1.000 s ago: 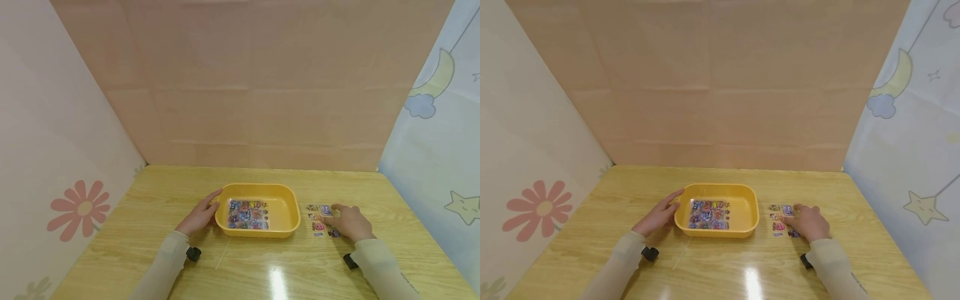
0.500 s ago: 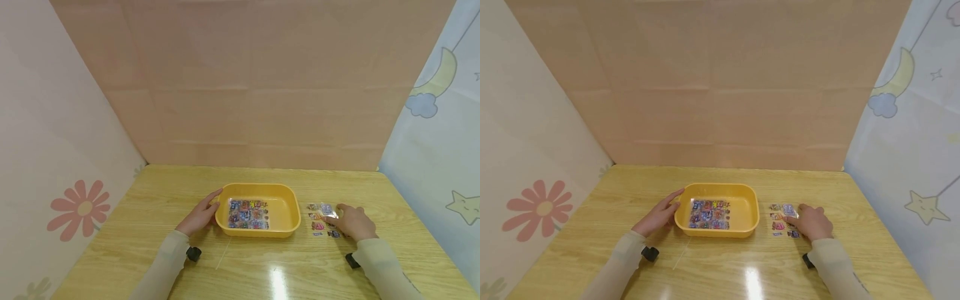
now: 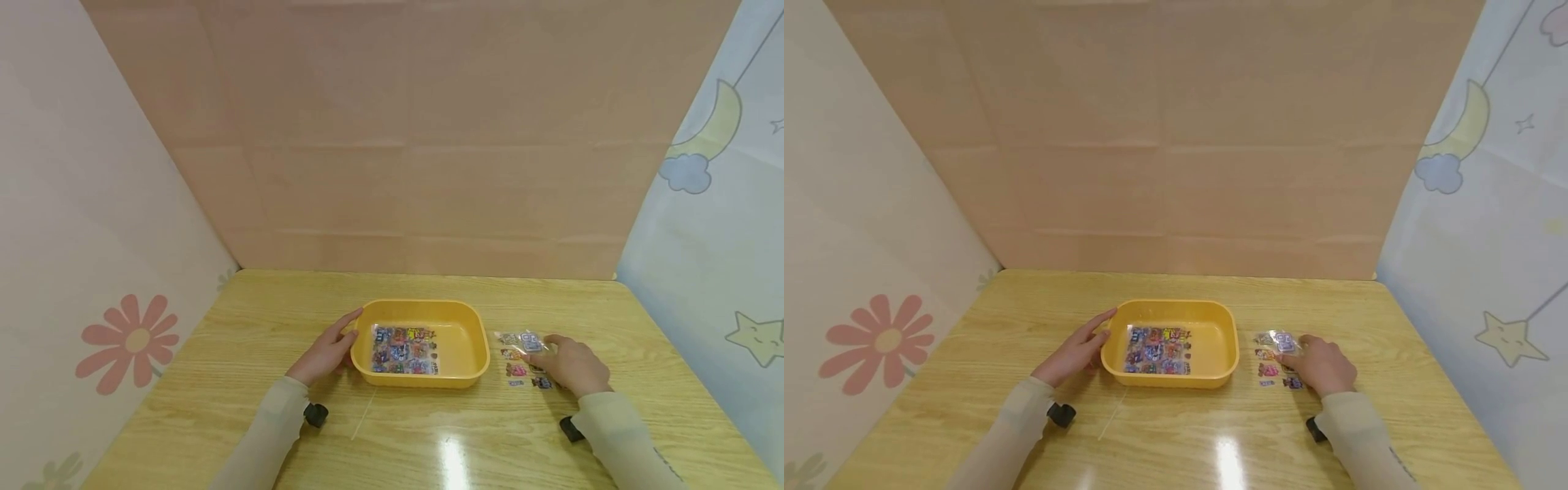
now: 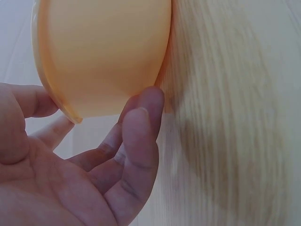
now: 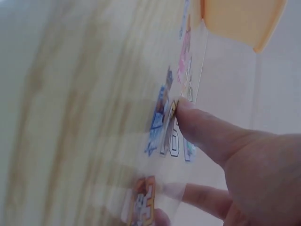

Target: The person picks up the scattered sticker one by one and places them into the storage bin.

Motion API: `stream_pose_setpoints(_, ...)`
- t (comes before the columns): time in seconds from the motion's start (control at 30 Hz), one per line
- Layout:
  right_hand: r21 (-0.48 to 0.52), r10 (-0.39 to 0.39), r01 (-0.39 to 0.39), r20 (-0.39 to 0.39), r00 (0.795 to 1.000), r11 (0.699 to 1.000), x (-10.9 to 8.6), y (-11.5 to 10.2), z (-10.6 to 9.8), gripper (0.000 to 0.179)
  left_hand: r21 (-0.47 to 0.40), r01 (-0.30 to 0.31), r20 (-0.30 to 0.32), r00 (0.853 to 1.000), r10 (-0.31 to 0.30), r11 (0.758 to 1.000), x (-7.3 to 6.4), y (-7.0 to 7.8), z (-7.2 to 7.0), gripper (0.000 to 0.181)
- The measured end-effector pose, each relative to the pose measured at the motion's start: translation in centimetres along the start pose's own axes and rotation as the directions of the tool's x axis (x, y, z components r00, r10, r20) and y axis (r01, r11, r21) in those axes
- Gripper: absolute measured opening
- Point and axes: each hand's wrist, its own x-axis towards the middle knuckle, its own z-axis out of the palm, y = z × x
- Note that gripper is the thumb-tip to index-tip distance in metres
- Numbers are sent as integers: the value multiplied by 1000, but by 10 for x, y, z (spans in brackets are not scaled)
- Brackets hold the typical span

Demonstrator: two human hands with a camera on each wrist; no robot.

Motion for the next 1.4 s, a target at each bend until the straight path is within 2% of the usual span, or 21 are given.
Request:
stream_pose_setpoints(0.2, 19, 8, -8, 5, 1000, 1000, 1, 1, 1, 108, -5, 20, -3, 1000, -20, 1000, 0, -1, 0, 50)
stream_pose_setpoints(0.37, 54, 11, -12, 21, 1000, 998, 3, 3, 0, 106, -6, 17, -3, 1000, -17, 1000, 0, -1, 0, 50)
stream_pose_setpoints(0.53, 92, 7, -8, 15, 1000, 996, 4, 5, -1, 91, -3, 11, -1, 1000, -11, 1000, 0, -3, 0, 50)
stream_pose_setpoints(0.8, 202, -2, 1, 8, 1000, 979, 0, 8, -3, 45, 4, 1, 8, 1000, -1, 1000, 0, -4, -1, 50)
stream_pose_setpoints(0.9, 228, -14, 13, 3, 1000, 974, 1, 9, -3, 35, 4, 3, 8, 1000, -3, 1000, 1, -4, -1, 50)
stream_pose_setpoints(1.13, 283, -59, 58, -5, 998, 957, 7, 12, -5, 34, -5, 6, 8, 1000, -6, 1000, 3, -4, -1, 50)
stream_pose_setpoints(1.4, 352, -69, 54, 31, 997, 934, 8, 11, -11, 37, -3, 10, 2, 1000, -10, 1000, 3, -3, 0, 50)
